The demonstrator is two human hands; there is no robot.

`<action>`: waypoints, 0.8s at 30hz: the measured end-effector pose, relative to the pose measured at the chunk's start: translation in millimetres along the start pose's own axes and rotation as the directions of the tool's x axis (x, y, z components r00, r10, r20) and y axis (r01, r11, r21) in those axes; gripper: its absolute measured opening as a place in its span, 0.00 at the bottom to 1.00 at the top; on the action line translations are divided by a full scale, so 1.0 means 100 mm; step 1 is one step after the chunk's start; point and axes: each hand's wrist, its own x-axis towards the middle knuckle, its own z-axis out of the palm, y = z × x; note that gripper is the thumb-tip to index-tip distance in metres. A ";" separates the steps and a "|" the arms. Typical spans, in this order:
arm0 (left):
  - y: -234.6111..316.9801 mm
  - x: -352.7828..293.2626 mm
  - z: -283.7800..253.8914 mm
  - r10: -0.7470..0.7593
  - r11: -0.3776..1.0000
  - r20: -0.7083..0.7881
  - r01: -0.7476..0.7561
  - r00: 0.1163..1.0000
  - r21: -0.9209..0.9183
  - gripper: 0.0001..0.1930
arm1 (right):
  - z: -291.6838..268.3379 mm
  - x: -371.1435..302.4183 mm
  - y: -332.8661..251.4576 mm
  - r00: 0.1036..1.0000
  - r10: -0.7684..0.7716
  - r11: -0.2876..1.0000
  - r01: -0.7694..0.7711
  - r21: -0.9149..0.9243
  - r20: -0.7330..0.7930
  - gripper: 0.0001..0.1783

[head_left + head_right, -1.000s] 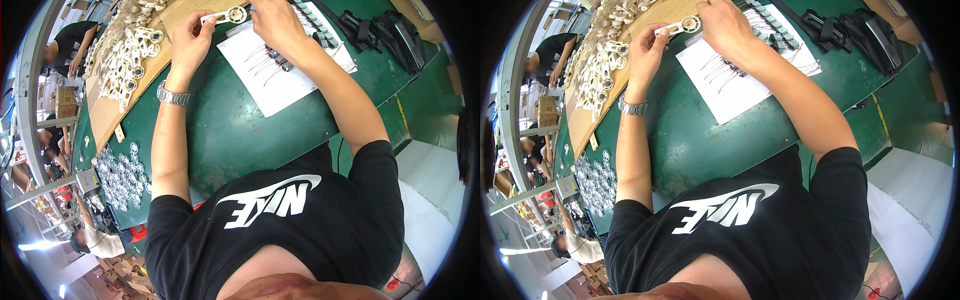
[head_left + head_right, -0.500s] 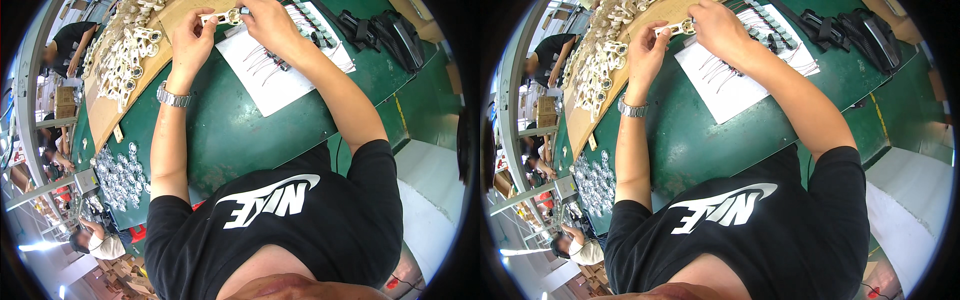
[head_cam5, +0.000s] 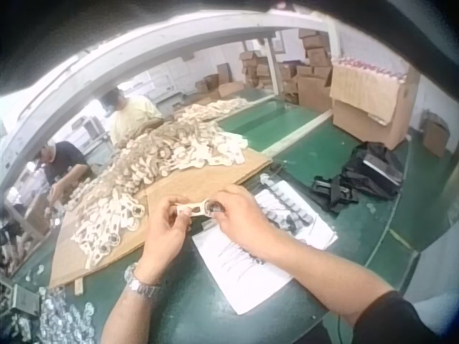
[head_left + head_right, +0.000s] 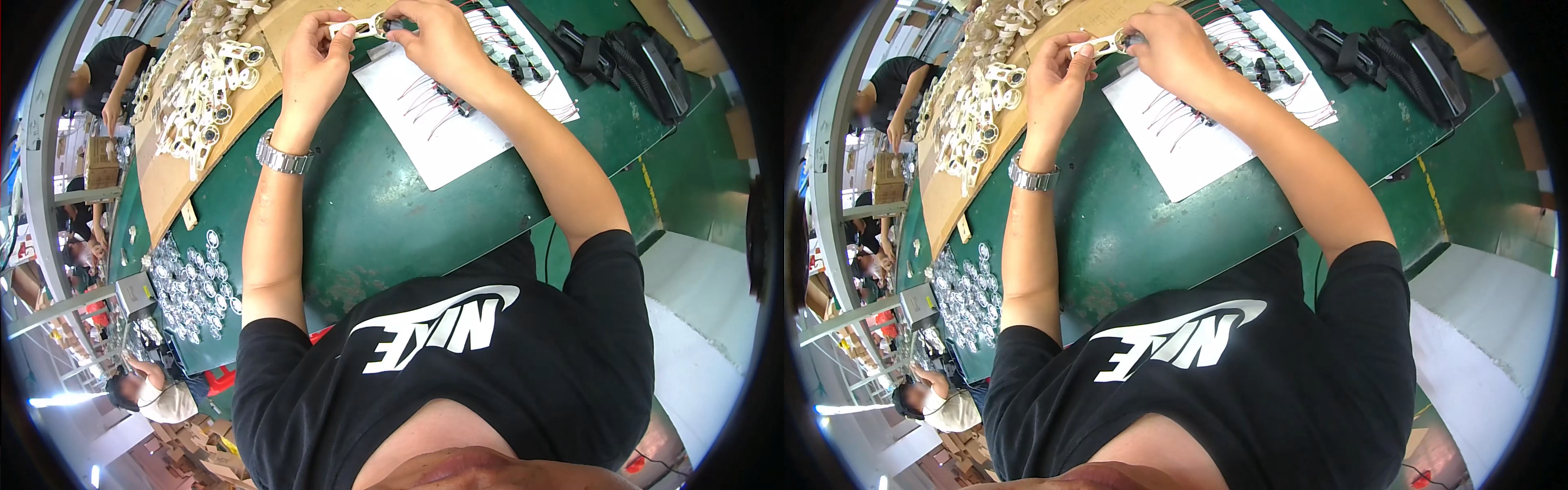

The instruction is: Assembling electronic components by manually fitting small speakers and wires into plastic housing units at a factory workstation.

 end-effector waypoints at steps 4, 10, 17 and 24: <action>-0.04 -0.01 0.04 0.025 0.999 -0.037 -0.027 0.999 -0.037 0.08 | -0.07 0.02 -0.10 0.998 0.056 0.998 -0.056 -0.002 0.027 0.10; -0.02 -0.04 0.06 0.060 0.997 -0.062 -0.057 0.996 0.054 0.07 | -0.09 0.10 -0.11 0.834 0.447 0.895 -0.422 -0.147 0.324 0.11; 0.02 -0.05 0.03 0.002 0.989 0.004 -0.003 1.000 0.149 0.09 | 0.07 -0.04 0.09 0.920 0.293 0.956 -0.274 -0.108 0.261 0.12; -0.05 -0.03 0.01 -0.014 0.999 0.000 0.014 1.000 -0.044 0.07 | 0.02 0.02 0.12 0.860 0.350 0.936 -0.335 -0.108 0.372 0.10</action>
